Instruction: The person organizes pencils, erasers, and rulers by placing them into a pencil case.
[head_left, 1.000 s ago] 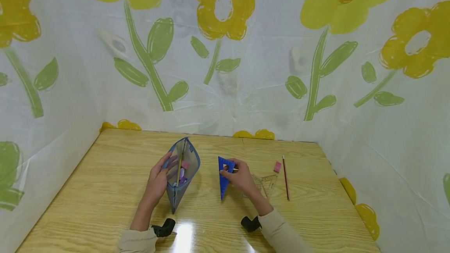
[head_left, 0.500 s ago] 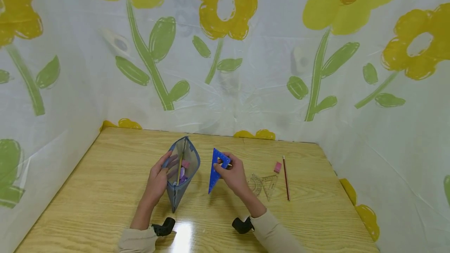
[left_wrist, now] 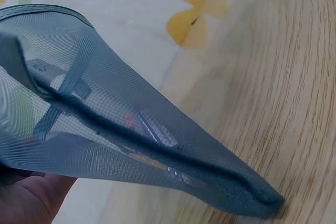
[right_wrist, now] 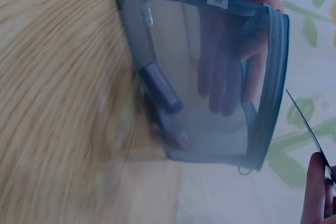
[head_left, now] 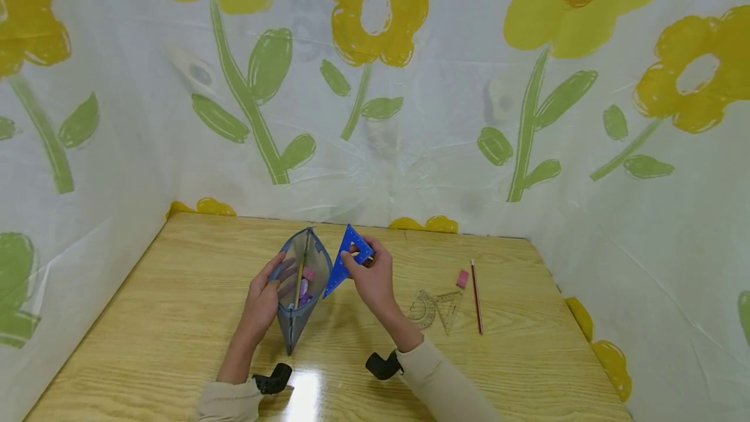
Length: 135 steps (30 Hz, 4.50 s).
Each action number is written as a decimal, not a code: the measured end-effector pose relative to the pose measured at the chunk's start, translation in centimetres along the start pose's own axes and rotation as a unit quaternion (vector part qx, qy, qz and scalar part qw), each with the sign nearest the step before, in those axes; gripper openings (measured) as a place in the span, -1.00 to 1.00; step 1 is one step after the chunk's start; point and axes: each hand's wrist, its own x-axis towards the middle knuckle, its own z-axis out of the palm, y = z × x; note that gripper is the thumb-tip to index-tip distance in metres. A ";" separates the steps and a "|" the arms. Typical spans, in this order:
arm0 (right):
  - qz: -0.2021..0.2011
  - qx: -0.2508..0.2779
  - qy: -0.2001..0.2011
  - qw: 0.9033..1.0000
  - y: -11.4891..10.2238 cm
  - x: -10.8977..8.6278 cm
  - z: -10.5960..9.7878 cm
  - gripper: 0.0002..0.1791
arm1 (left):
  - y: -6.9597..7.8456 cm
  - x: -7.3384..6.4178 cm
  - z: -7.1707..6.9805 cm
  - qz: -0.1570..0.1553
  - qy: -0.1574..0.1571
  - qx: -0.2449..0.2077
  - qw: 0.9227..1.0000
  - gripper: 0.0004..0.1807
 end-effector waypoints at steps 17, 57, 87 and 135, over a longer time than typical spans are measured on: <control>-0.044 -0.027 -0.017 0.999 -1.0 1.5 3.0 -0.64 | -0.2 -0.1 0.0 0.013 0.003 0.019 1.000 -0.38; -0.028 -0.101 -0.135 0.985 -2.6 0.3 3.3 -0.65 | -0.3 -0.2 -0.2 0.010 0.000 0.008 1.000 -0.36; 0.011 -0.067 -0.109 0.992 3.2 -2.2 -7.5 -0.56 | -0.2 -0.4 -0.2 0.014 0.005 0.024 1.000 -0.38; 0.168 -0.392 -0.185 0.885 3.5 -2.2 -14.1 -0.22 | 0.1 -0.5 0.0 0.002 0.005 0.011 1.000 -0.35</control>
